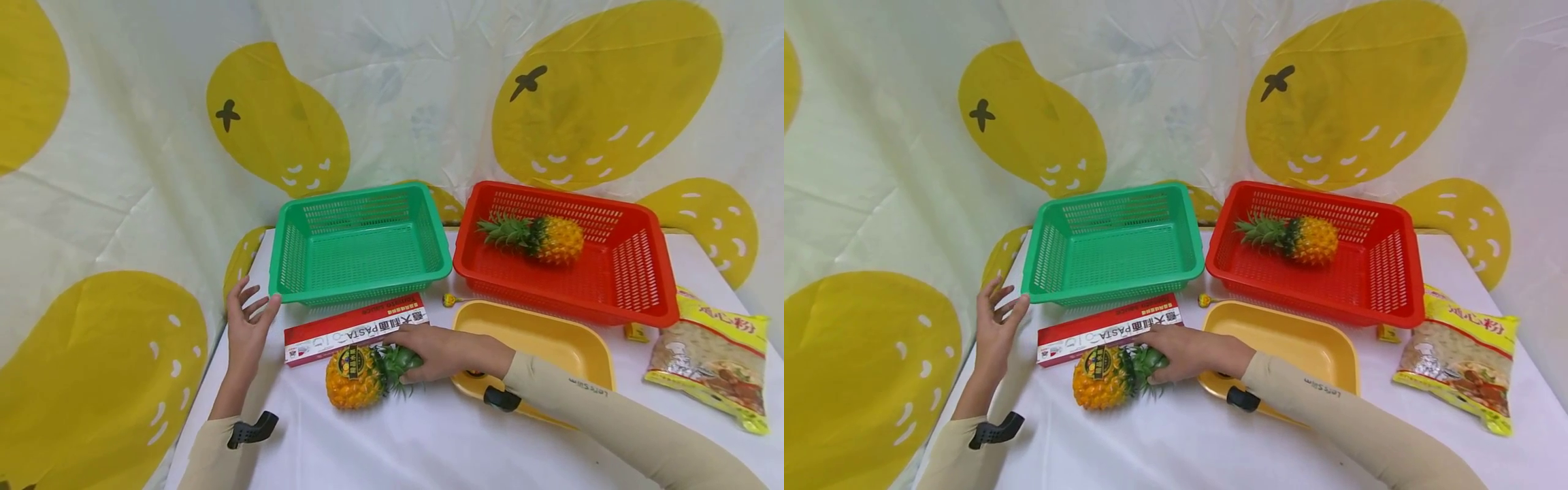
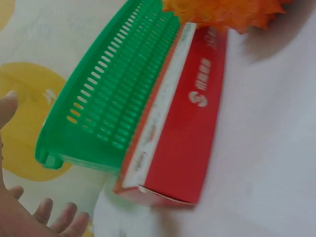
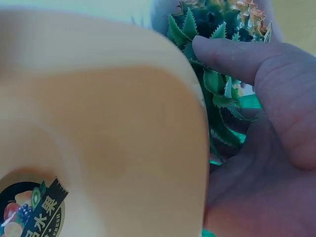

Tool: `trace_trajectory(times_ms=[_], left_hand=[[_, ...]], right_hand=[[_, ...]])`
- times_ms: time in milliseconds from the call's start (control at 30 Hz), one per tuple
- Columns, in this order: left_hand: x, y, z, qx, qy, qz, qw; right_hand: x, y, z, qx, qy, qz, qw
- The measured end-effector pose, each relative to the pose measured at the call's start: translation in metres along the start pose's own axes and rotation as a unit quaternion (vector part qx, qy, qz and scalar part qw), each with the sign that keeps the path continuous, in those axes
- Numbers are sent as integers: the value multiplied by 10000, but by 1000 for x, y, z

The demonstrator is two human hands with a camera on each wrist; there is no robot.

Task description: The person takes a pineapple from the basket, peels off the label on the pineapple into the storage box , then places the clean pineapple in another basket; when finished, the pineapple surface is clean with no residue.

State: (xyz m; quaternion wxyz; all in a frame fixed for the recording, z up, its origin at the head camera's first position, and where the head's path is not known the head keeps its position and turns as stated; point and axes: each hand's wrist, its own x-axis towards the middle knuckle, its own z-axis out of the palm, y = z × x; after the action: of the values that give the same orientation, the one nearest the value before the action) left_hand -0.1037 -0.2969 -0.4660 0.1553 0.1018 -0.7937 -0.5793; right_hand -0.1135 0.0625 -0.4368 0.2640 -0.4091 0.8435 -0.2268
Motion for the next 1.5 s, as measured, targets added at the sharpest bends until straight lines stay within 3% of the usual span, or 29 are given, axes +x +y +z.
trace_trajectory(times_ms=[133, 233, 300, 433, 500, 667, 833, 933, 1033, 1267, 1500], left_hand=[[-8, -3, -3, -205, 218, 32, 9995], [-14, -5, -5, -348, 199, 296, 9988], [-20, -7, -6, -392, -52, 500, 9980], [-31, -7, -4, -273, -1068, 745, 9911], [-37, -4, 0, -137, -1586, 925, 9829], [-45, 12, 6, 218, -2524, 1448, 9565], [-49, 22, 13, 273, -3678, 1395, 9190], [-52, 25, 19, 436, -4103, 1359, 9007], [-55, 29, 24, 696, -4253, 1320, 8927], [-57, 29, 30, 936, -4328, 1215, 8883], [-57, 30, 32, 982, -4366, 1287, 8850]], right_hand=[[-1, 0, 0, 13, 21, -48, 10000], [-2, -1, 0, 48, 39, -102, 9999], [-2, -1, 0, 56, 48, -123, 9999], [-3, -1, 0, 18, 63, -163, 9998], [-3, -2, -1, -15, 62, -168, 9998], [-3, -3, -4, -84, 32, -145, 9999], [-5, -3, -5, -195, 40, -154, 9997], [-6, -4, -6, -237, 64, -174, 9995], [-7, -4, -7, -231, 78, -171, 9996], [-8, -3, -10, -206, 43, -153, 9997], [-8, -12, -28, -129, 199, -645, 9976]])
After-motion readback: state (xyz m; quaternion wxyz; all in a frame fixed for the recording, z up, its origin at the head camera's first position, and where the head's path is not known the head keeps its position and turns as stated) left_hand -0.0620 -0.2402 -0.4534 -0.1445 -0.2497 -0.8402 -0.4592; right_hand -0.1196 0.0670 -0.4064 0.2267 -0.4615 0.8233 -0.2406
